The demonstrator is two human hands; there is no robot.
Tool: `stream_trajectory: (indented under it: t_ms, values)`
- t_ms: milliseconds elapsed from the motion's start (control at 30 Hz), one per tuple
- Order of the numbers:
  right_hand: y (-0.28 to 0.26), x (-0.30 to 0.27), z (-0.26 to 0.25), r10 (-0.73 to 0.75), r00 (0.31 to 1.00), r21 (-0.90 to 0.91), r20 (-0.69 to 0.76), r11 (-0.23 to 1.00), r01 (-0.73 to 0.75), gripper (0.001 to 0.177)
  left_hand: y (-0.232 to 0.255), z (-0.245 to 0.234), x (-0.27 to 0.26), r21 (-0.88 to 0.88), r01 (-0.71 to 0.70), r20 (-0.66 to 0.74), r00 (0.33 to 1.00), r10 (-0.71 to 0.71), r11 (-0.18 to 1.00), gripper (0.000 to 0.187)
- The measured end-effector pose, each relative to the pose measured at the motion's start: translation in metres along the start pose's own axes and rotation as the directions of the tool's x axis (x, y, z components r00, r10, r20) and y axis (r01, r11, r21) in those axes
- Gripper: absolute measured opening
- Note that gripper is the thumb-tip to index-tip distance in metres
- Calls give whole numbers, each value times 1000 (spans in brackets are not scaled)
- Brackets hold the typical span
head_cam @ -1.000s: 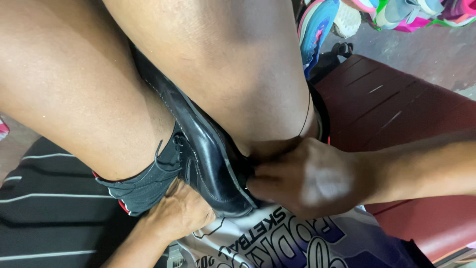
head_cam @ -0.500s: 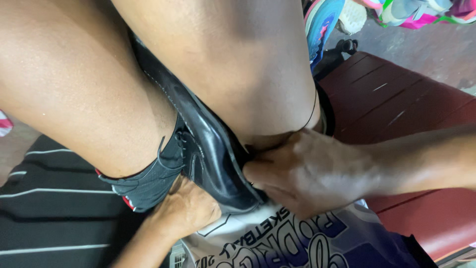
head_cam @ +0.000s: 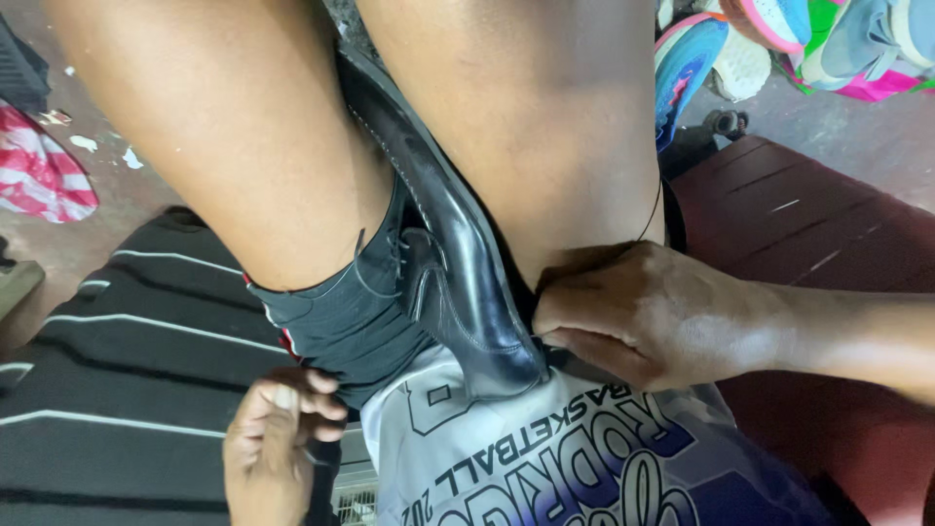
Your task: The person sits on the floor and sews the sole of a black shoe using a needle and thread. They repeatedly push the needle through the shoe's edge and pull the thread to stitch the sole.
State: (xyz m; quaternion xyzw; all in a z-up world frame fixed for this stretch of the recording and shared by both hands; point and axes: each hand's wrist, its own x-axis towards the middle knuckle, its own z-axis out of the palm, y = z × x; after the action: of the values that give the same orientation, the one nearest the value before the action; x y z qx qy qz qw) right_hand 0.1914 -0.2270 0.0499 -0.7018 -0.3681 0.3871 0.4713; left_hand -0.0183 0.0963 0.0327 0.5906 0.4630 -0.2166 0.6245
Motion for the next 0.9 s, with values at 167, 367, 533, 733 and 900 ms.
stream_trajectory:
  t_ms: [167, 367, 533, 733, 900]
  values:
    - [0, -3, 1, 56, 997, 22, 45, 998, -57, 10, 27, 12, -14, 895, 206, -325, 908, 263, 397, 25]
    - [-3, -7, 3, 77, 996, 8, 52, 997, -77, 9, 61, 78, -21, 622, -678, 400, 705, 585, 391, 31]
    - [-2, -11, -3, 181, 977, 72, 116, 979, -190, 8, 41, 95, -2, 385, -632, 418, 769, 483, 673, 13]
    - [0, -9, -6, 106, 986, 170, 128, 977, -127, 6, 3, 67, -3, -687, -156, 275, 848, 453, 710, 10]
    - [-1, -12, -7, 92, 990, 127, 107, 986, -105, 8, -2, 80, -2, -290, 0, 184, 981, 56, 957, 24]
